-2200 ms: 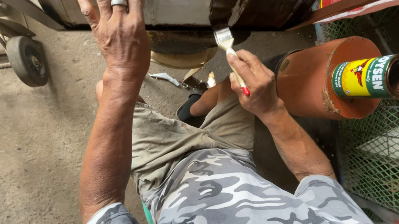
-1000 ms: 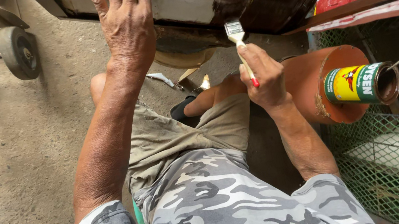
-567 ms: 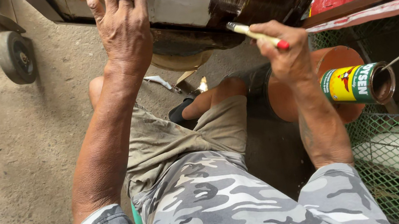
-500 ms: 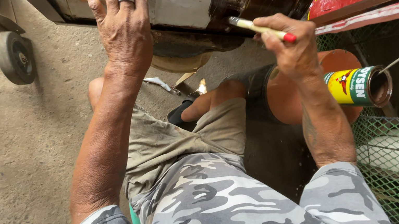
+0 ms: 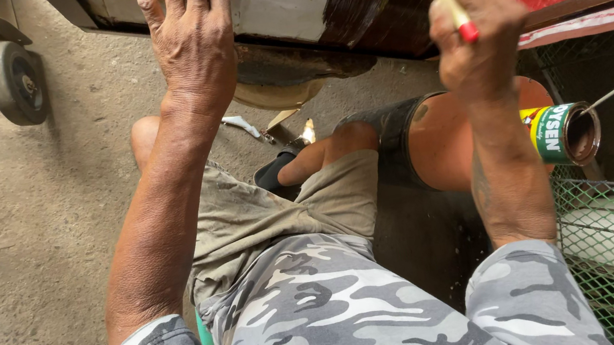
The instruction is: The person paints the exterior of a large metal barrel with brown paint using a brush. They repeatedly dip the brush into a paint can and apply even strokes to the barrel's surface, rotating the barrel slightly to cover different areas.
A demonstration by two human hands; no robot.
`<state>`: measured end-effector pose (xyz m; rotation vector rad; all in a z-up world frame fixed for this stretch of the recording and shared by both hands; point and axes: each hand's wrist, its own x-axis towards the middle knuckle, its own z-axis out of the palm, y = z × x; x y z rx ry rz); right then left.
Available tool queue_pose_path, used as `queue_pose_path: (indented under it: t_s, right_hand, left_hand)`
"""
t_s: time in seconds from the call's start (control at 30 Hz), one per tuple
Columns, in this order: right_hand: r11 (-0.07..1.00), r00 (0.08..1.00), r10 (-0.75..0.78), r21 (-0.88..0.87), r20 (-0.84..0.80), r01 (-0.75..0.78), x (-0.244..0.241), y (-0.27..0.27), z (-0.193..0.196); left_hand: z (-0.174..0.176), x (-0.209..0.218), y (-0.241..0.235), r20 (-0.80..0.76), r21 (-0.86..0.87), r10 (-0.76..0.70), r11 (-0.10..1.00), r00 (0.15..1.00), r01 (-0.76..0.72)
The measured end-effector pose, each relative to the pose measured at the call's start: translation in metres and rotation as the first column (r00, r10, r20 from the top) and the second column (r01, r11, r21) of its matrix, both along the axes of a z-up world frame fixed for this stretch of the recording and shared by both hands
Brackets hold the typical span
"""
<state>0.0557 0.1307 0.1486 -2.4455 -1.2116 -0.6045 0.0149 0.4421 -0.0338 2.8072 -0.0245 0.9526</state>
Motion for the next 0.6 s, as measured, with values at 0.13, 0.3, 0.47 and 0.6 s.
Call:
queue_pose_path:
  t_s: [0.13, 0.3, 0.47, 0.6]
  right_hand:
    - [0.998, 0.996, -0.057, -0.032, -0.064, 0.055, -0.037, 0.008, -0.031]
    - [0.995, 0.991, -0.082, -0.059, -0.101, 0.076, -0.076, 0.01, -0.064]
    - [0.99, 0.968, -0.127, -0.088, -0.217, 0.111, -0.089, 0.01, -0.075]
    - [0.996, 0.949, -0.079, -0.068, -0.306, 0.061, -0.085, 0.017, -0.065]
  left_hand:
    - [-0.002, -0.001, 0.0, -0.009, 0.012, 0.012, 1.0, 1.0, -0.012]
    - [-0.003, 0.0, -0.001, 0.016, -0.008, 0.01, 1.0, 1.0, -0.009]
    - [-0.002, -0.001, 0.0, -0.02, -0.033, -0.015, 0.999, 1.0, 0.014]
    - [0.003, 0.0, 0.0, 0.004, 0.038, 0.031, 0.999, 1.0, -0.031]
